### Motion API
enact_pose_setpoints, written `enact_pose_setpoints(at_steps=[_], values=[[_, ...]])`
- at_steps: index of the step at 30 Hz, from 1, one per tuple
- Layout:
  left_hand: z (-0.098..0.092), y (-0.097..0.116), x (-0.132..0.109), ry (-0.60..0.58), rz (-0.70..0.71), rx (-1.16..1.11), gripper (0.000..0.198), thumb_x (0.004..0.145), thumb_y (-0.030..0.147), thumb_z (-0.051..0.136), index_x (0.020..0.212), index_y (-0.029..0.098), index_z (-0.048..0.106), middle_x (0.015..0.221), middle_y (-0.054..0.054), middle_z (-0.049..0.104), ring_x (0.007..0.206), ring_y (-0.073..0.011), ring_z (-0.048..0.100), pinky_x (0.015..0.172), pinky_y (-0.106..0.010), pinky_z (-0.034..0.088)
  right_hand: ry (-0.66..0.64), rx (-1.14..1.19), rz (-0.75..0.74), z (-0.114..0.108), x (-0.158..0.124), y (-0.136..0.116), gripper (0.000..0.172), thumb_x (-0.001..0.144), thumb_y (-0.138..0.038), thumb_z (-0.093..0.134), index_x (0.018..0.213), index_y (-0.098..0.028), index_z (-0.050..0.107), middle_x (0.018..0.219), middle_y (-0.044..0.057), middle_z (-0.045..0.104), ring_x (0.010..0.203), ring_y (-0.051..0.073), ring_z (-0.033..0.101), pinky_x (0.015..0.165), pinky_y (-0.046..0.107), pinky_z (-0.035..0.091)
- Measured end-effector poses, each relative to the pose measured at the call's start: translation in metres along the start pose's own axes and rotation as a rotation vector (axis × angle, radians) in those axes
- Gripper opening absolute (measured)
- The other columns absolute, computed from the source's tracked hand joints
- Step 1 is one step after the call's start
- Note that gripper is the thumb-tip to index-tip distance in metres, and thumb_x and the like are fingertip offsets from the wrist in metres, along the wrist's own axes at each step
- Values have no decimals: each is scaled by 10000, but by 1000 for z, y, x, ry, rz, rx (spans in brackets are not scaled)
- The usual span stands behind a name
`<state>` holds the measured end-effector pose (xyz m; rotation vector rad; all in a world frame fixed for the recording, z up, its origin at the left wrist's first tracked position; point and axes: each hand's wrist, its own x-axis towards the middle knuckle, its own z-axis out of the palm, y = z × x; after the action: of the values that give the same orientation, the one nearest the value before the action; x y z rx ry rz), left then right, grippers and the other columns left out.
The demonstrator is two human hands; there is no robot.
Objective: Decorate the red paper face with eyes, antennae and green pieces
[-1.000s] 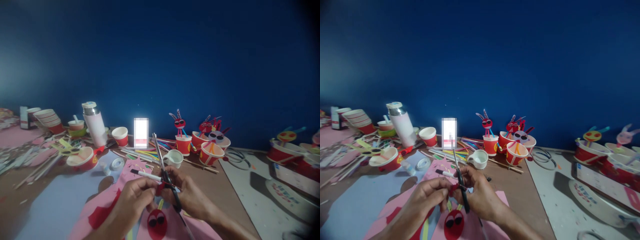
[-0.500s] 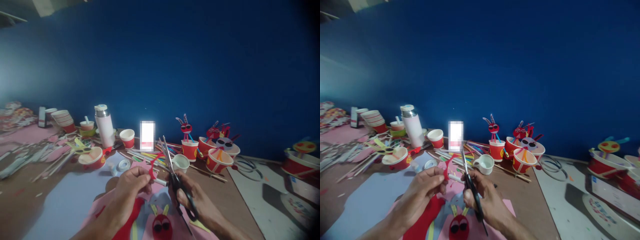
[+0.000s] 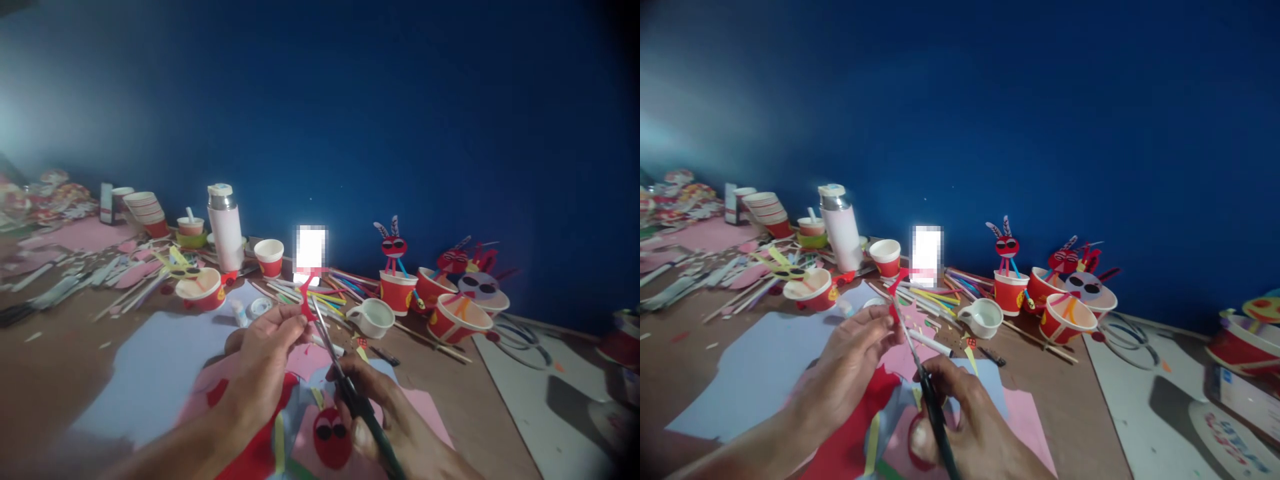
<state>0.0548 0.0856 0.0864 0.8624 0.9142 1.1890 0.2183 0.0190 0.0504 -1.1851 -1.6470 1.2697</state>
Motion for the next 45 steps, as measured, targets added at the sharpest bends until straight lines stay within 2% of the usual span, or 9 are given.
enact_pose_setpoints(at_steps=[3, 9, 16, 23, 30, 37, 40, 45], values=[[2, -3, -3, -17, -9, 29, 28, 697, 177, 618, 716, 159, 610, 640, 12, 627, 610, -107, 543, 639, -246, 424, -9, -12, -6, 0, -1, -1, 198, 764, -331, 608, 906, -238, 506, 795, -10, 514, 732, 169, 464, 689, 281, 408], [7, -3, -9, -42, -63, 45, 25, 678, 175, 594, 689, 154, 586, 643, 9, 610, 592, -117, 546, 608, -266, 441, -30, 76, -3, 1, 2, -5, 331, 742, -487, 617, 911, -228, 499, 677, -21, 479, 645, 161, 435, 617, 269, 392], [7, -7, -12, -69, -69, 89, 54, 697, 203, 582, 711, 151, 586, 667, -21, 622, 622, -137, 555, 608, -278, 454, -19, 179, 13, 6, 3, -4, 436, 710, -599, 613, 917, -233, 495, 670, -25, 473, 621, 146, 401, 577, 242, 370], [9, -7, -15, -51, -80, 57, 62, 700, 210, 586, 717, 151, 599, 688, -21, 620, 642, -138, 560, 591, -257, 463, 47, 203, 9, 10, 4, 0, 440, 689, -598, 640, 906, -227, 543, 633, -18, 481, 614, 161, 451, 625, 278, 435], [10, -4, -18, -88, -78, 28, 83, 711, 240, 596, 699, 159, 596, 703, -46, 640, 661, -160, 586, 579, -254, 456, 102, 226, -13, 13, 5, 10, 461, 646, -599, 680, 907, -233, 581, 592, -27, 476, 568, 162, 475, 609, 286, 462], [8, -5, -14, -65, -106, 39, 81, 696, 239, 606, 715, 160, 603, 675, -30, 623, 615, -136, 552, 575, -249, 454, 66, 261, 18, 10, 5, 16, 453, 606, -507, 764, 921, -238, 580, 602, -35, 479, 633, 164, 472, 627, 261, 438], [6, -8, -12, -74, -122, 47, 74, 705, 242, 597, 706, 168, 595, 640, -12, 613, 565, -124, 552, 559, -245, 447, 70, 270, 36, 9, 4, 18, 431, 641, -513, 734, 931, -235, 576, 616, -30, 489, 647, 164, 466, 645, 263, 431], [5, -8, -12, -71, -137, 58, 91, 711, 246, 610, 671, 173, 574, 567, 8, 593, 514, -111, 547, 521, -223, 427, 66, 231, 45, 8, 2, 22, 449, 615, -510, 744, 918, -227, 573, 627, -27, 507, 625, 159, 461, 608, 253, 415]])
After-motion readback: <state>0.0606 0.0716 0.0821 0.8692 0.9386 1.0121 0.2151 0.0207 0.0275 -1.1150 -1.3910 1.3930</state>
